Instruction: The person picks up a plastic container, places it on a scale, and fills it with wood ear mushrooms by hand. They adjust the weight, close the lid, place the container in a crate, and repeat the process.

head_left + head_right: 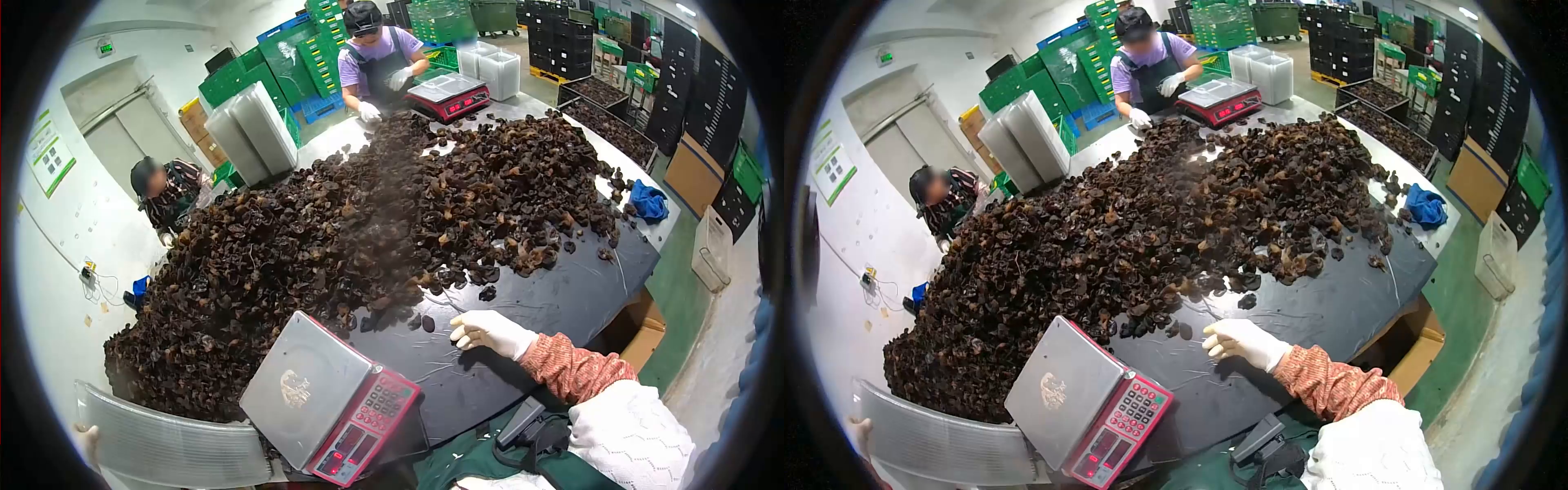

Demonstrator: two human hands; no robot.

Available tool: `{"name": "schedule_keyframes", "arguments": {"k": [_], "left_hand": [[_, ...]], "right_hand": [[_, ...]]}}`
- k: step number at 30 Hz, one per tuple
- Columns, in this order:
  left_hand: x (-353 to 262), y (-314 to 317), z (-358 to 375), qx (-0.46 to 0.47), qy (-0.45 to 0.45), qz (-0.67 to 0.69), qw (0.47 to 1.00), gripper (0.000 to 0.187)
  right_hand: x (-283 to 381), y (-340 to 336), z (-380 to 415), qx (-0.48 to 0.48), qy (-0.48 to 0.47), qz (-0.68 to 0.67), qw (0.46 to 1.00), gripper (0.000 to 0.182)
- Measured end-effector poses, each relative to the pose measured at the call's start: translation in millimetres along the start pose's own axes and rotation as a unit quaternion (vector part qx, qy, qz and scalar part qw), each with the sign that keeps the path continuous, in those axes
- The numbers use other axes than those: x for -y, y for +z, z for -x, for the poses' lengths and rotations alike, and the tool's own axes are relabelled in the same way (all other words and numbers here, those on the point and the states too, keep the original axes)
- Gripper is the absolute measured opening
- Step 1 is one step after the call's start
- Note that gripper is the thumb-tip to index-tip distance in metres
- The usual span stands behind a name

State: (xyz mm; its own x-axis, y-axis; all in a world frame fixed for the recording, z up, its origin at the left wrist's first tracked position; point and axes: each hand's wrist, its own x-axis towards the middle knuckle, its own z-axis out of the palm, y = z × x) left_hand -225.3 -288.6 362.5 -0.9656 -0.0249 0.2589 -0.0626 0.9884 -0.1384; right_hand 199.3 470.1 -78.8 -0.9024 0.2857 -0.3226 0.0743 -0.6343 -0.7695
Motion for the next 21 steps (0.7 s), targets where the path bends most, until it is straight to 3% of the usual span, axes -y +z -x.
{"name": "schedule_keyframes", "arguments": {"k": [3,6,9,10,11,12,13,14,15,16,17,18,19,20,21], "left_hand": [[4,1,-1,-0.017,0.022,0.022,0.999,0.037],[18,2,-13,0.016,-0.016,0.263,0.964,0.051],[68,34,-40,-0.101,-0.027,0.418,0.902,0.052],[83,45,-50,-0.172,-0.007,0.539,0.825,0.053],[118,59,-61,-0.25,0.035,0.643,0.723,0.054],[80,26,-22,-0.266,-0.071,0.764,0.584,0.062],[16,15,25,-0.387,-0.013,0.658,0.645,0.063],[-6,-14,49,-0.389,-0.039,0.701,0.596,0.054],[-53,-33,74,-0.426,-0.02,0.555,0.714,0.039],[-146,-34,126,-0.421,0.119,0.448,0.78,0.035],[-208,-22,150,-0.33,0.214,0.553,0.734,0.026],[-281,-14,189,-0.328,0.182,0.391,0.841,0.022],[-319,5,215,-0.228,0.27,0.387,0.852,0.019],[-342,38,223,-0.209,0.36,0.371,0.83,0.019],[-363,64,242,-0.189,0.387,0.335,0.838,0.022]], "right_hand": [[-4,-1,-3,0.0,0.01,0.008,1.0,0.04],[0,6,-2,-0.013,0.019,0.012,1.0,0.039],[-3,-2,4,0.025,-0.024,0.004,0.999,0.037],[-1,0,9,0.009,-0.012,-0.034,0.999,0.037],[3,1,13,-0.01,-0.02,0.014,1.0,0.037],[4,-1,17,-0.02,-0.029,-0.006,0.999,0.036],[2,-7,15,-0.018,-0.035,-0.011,0.999,0.035],[2,-14,12,-0.033,-0.018,-0.004,0.999,0.037],[7,-7,15,-0.09,0.0,0.006,0.996,0.039],[3,-18,11,-0.044,-0.032,0.033,0.998,0.04],[-2,-33,8,-0.038,-0.015,-0.005,0.999,0.039],[1,-27,15,-0.03,-0.027,-0.006,0.999,0.038],[7,-19,20,-0.04,-0.042,-0.004,0.998,0.038],[12,-18,28,-0.038,-0.041,0.018,0.998,0.037],[14,-15,42,-0.062,-0.063,0.045,0.995,0.037]]}}
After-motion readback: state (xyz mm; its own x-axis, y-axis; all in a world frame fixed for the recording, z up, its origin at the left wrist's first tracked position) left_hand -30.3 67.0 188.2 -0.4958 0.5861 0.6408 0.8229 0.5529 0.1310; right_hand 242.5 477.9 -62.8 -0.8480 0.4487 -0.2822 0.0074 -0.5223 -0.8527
